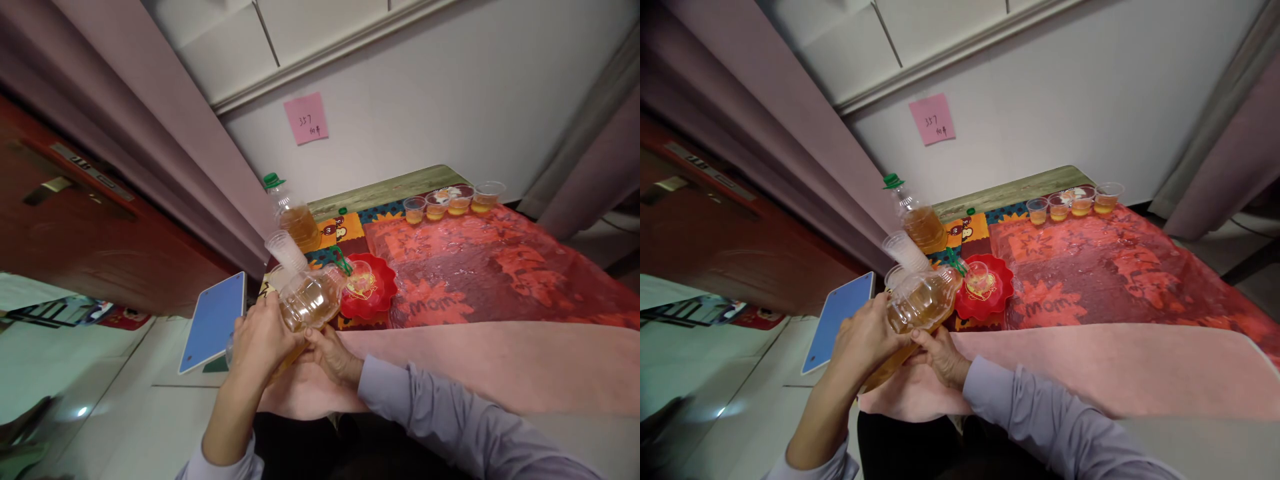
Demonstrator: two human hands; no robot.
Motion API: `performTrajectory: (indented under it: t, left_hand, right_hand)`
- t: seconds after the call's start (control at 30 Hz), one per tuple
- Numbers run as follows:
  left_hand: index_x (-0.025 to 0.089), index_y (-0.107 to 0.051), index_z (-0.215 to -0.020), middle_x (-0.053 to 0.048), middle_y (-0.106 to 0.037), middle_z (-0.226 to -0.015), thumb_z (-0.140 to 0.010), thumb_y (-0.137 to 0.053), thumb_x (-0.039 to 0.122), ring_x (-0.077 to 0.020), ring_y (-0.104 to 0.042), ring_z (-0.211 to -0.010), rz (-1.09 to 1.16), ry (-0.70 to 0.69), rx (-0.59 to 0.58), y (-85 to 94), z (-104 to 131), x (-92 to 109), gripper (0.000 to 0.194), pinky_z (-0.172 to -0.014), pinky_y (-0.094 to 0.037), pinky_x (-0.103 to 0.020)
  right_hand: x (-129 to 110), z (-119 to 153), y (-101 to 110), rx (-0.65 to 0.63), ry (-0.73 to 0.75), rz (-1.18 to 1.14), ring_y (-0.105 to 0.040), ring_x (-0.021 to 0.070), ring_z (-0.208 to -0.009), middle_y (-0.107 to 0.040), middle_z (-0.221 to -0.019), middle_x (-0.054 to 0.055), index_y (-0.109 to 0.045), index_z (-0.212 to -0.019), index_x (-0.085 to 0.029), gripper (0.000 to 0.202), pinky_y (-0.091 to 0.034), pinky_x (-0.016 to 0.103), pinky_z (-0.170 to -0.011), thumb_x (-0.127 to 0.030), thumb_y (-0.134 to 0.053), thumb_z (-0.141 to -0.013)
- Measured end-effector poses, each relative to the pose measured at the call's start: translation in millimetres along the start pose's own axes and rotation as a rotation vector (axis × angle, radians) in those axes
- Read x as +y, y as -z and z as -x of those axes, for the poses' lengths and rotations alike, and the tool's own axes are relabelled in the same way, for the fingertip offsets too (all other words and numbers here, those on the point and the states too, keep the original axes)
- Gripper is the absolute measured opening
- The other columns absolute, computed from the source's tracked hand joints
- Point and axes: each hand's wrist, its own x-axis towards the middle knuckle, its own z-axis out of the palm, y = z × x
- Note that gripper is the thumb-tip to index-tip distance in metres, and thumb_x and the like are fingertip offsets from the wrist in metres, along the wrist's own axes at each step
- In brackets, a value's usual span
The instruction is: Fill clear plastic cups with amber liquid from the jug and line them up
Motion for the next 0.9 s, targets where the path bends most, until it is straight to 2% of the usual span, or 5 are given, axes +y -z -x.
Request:
performTrajectory:
  t: [0.6,0.9]
  left_hand:
    - [0.021,-0.058,-0.124,-0.022,-0.075,-0.131,-0.087,-0.073,0.051,-0.0436,-0.072,-0.129,-0.037,0.023,-0.03,2.5,-0.2,2.4,0.05,-0.101,-0.054,-0.053]
    - [0.02,-0.057,-0.124,-0.022,-0.075,-0.131,-0.088,-0.072,0.049,-0.0433,-0.073,-0.128,-0.04,0.02,-0.034,3.1,0.4,1.7,0.049,-0.101,-0.054,-0.053]
  right_hand:
    - [-0.7,0.2,-0.1,0.009,-0.003,-0.011,-0.079,0.0313,-0.116,-0.077,-0.14,0.013,-0.062,-0.137,-0.025,0.076,-0.07,0.051,-0.092,-0.066,-0.092,-0.081]
    - [-0.8,-0.1,-1.2,0.005,0.002,-0.01,-0.08,0.0313,-0.111,-0.079,-0.132,0.012,-0.063,-0.135,-0.024,0.075,-0.069,0.053,-0.092,-0.065,-0.092,-0.08]
